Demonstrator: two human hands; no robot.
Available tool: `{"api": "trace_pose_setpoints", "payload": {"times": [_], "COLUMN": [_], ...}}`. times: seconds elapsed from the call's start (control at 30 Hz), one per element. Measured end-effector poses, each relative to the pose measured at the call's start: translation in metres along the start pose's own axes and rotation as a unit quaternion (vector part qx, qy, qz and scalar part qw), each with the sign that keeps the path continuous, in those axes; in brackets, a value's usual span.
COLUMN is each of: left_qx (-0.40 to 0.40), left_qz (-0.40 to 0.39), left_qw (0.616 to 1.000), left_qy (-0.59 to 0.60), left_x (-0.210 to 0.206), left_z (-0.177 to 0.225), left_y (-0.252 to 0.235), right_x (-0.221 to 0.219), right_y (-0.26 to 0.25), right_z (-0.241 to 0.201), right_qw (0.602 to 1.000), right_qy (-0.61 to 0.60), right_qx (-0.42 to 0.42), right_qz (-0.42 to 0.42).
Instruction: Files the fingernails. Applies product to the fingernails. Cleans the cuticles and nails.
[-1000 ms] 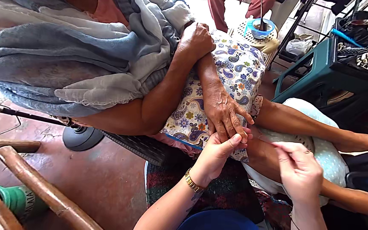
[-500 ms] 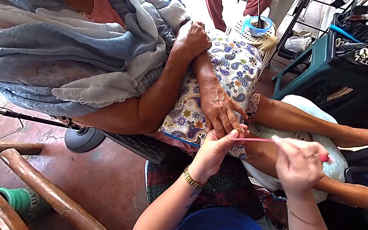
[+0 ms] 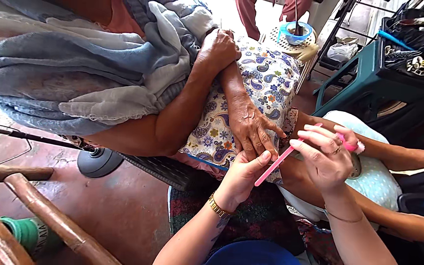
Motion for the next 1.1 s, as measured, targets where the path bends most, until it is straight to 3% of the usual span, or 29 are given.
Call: {"api": "trace_pose_setpoints", "payload": {"times": [0.1, 0.23, 0.37, 0.5, 0.6, 0.8, 0.87, 1.0, 1.1], "left_qx": [-0.001, -0.004, -0.009, -0.015, -0.022, -0.032, -0.029, -0.017, -0.018], "left_qz": [-0.014, -0.003, 0.014, 0.062, 0.063, 0.053, 0.048, 0.053, 0.050], "left_qw": [1.000, 1.000, 1.000, 0.998, 0.998, 0.998, 0.998, 0.998, 0.998], "left_qy": [0.002, -0.001, 0.000, -0.001, -0.007, -0.016, -0.016, -0.020, -0.019], "left_x": [0.001, -0.001, -0.001, -0.005, -0.007, -0.008, -0.007, -0.005, -0.004], "left_z": [-0.001, 0.000, -0.002, -0.006, -0.008, -0.008, -0.008, -0.008, -0.009], "left_y": [0.000, -0.001, -0.001, 0.001, 0.000, -0.002, -0.002, -0.001, -0.001], "right_x": [0.000, 0.000, 0.015, 0.025, 0.038, 0.037, 0.038, 0.057, 0.054], "right_y": [-0.010, -0.011, 0.004, 0.037, 0.054, 0.057, 0.057, 0.058, 0.055], "right_z": [0.017, 0.000, 0.020, -0.004, 0.016, -0.029, -0.025, 0.018, -0.010], "right_qw": [1.000, 0.998, 0.998, 0.994, 0.984, 0.996, 0.994, 0.970, 0.986], "right_qy": [0.008, -0.016, 0.061, 0.102, 0.158, 0.077, 0.104, 0.199, 0.150], "right_qx": [0.001, 0.058, 0.012, 0.006, -0.062, -0.041, -0.039, -0.124, -0.072], "right_qz": [0.018, -0.018, 0.029, 0.031, 0.057, 0.033, 0.022, 0.062, 0.029]}}
Point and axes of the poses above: each hand's wrist, its own y-axis away from the middle knuckle, its own x-axis out of the back of the hand, z = x × y, the point moved 7 cm from there along -y, towards the middle knuckle, and after that the axes turned 9 degrees about y, right-handed, at the moved point
